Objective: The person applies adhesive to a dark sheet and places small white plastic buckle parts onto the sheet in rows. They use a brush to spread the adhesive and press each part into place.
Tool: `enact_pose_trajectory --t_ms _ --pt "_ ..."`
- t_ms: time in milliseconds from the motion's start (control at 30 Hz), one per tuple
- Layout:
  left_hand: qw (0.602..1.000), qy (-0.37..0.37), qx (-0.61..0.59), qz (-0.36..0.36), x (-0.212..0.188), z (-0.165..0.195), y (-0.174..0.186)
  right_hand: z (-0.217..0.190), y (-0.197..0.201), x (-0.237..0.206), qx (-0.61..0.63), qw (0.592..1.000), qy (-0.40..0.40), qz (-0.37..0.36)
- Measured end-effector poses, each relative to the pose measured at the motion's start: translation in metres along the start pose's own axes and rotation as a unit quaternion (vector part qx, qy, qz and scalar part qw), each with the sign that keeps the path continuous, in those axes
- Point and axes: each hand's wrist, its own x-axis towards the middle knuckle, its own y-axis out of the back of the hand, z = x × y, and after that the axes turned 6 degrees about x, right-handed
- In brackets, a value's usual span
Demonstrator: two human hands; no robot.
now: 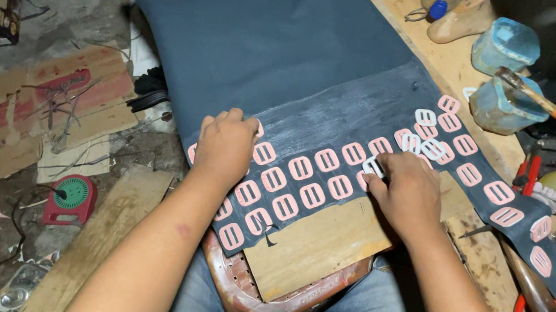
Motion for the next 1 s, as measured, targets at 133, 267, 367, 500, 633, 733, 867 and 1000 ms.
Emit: enact_pose_trajectory --t_ms 133,267,367,500,633,733,867,1000 --pt "0.999 -0.005 0.021 -0.023 0.002 0.002 0.003 -0.011 0.0 0.008 0.2 0.971 -0.124 -0.038" --pt "0.998 -0.003 -0.051 0.048 -0.003 0.004 0.011 -0.032 -0.012 0.008 0.32 0.944 -0.074 -0.037" --pt "0.98 0.04 -0.183 0.064 -0.016 0.016 0.014 -0.046 -0.023 0.01 0.392 0.918 -0.023 -0.057" --pt "0.793 0.173 -0.577 -0.088 -0.028 0.041 0.01 -0.056 -0.037 0.007 0.501 0.859 -0.003 -0.101" --pt "0.805 0.181 -0.557 -0.088 -0.032 0.043 0.016 -0.064 -0.046 0.014 0.477 0.866 -0.11 -0.104" --pt "0.874 0.137 -0.463 -0.056 -0.032 0.041 0.026 -0.068 -0.042 0.028 0.456 0.862 -0.167 -0.145" --pt "0.925 0.03 -0.379 -0.01 -0.023 0.038 0.037 -0.077 -0.033 0.047 0.463 0.845 -0.199 -0.183" --pt "0.93 0.027 -0.366 0.014 -0.013 0.032 0.034 -0.081 -0.03 0.061 0.388 0.876 -0.203 -0.201"
